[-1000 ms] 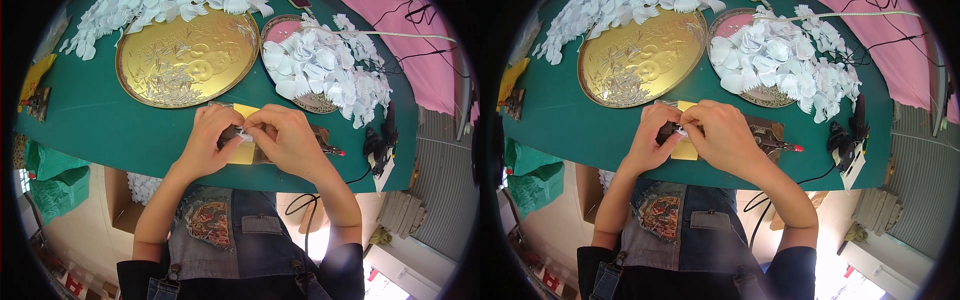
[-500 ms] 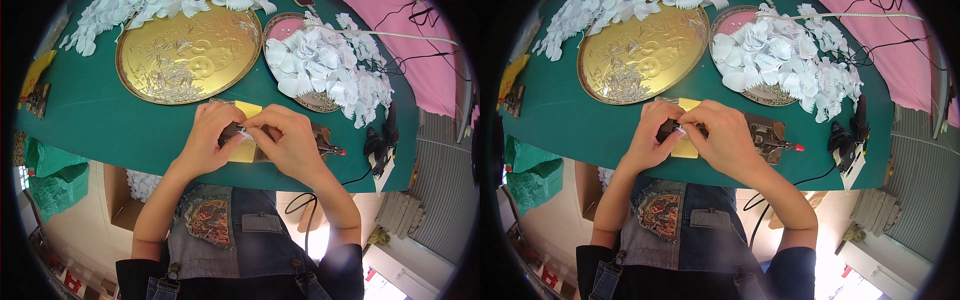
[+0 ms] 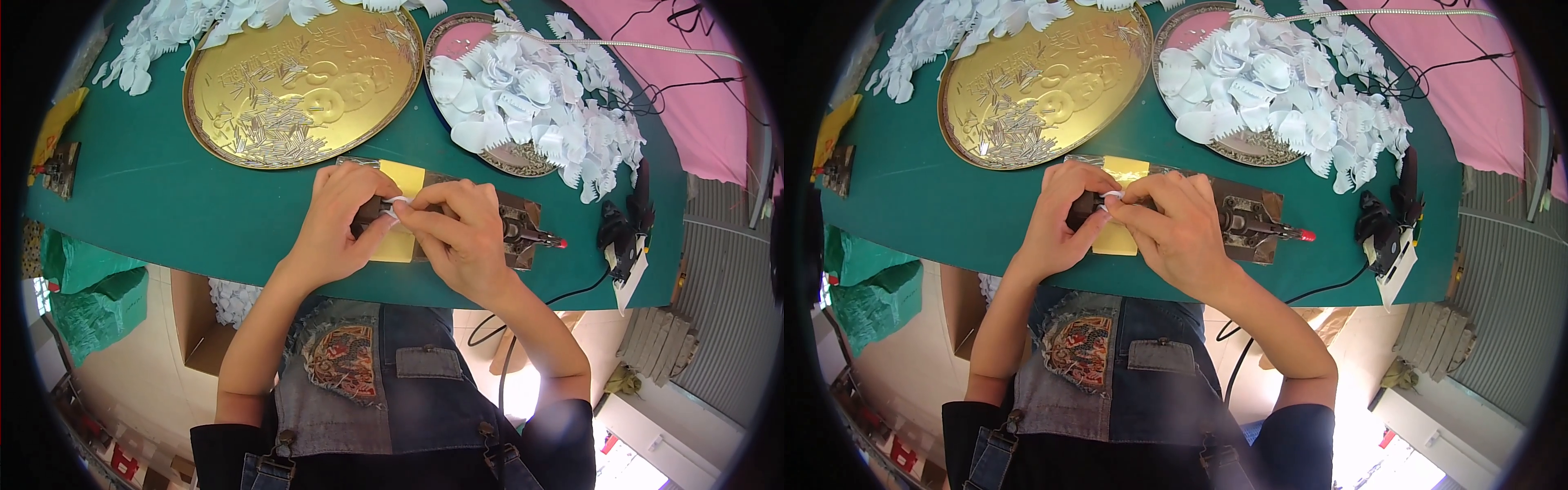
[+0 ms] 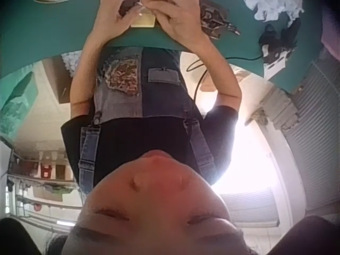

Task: The person picks up a white plastic piece and a metal pin, fits the pin into the plastic piece, and joins them using a manual press. This process is repeated multiple times, with the person occasionally reaching for more pins from a gold tray and plastic pieces from a silver tray.

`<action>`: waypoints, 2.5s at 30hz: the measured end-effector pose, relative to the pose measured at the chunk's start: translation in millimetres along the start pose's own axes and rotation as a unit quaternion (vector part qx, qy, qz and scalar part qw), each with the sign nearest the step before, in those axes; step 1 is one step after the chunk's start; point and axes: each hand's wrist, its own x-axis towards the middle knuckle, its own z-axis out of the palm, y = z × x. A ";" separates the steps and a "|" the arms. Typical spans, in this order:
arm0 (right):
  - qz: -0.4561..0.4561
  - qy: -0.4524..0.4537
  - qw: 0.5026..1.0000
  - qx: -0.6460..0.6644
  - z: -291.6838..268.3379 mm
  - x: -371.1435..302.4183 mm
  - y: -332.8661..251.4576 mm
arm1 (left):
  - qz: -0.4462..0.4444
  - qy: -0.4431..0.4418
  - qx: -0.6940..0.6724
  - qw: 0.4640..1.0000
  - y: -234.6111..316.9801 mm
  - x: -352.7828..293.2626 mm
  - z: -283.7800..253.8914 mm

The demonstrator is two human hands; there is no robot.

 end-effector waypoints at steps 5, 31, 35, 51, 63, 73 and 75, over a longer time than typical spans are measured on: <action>0.015 -0.016 1.000 0.009 -4.1 5.9 2.0 | -0.009 0.001 -0.002 1.000 0.7 -0.2 0.0; 0.137 -0.148 0.971 0.127 -16.2 16.1 16.2 | 0.015 -0.022 0.008 1.000 1.9 5.2 -0.9; 0.082 -0.066 0.988 0.112 -19.2 9.6 13.5 | 0.032 -0.016 0.009 0.999 -2.2 5.6 -0.2; 0.451 0.034 0.890 -0.061 -112.0 -107.4 76.0 | 0.037 0.004 -0.018 0.999 -7.1 4.7 2.9; 0.250 0.409 0.703 0.526 -106.8 -71.9 49.3 | 0.038 -0.016 -0.046 0.998 -9.0 6.0 2.2; 0.251 0.252 0.905 0.232 -108.3 -58.1 34.8 | 0.030 -0.020 -0.034 0.999 -13.8 3.4 -1.9; 0.324 0.376 0.833 0.244 -114.4 -101.3 69.5 | 0.027 -0.033 -0.040 0.998 -2.6 10.7 -5.6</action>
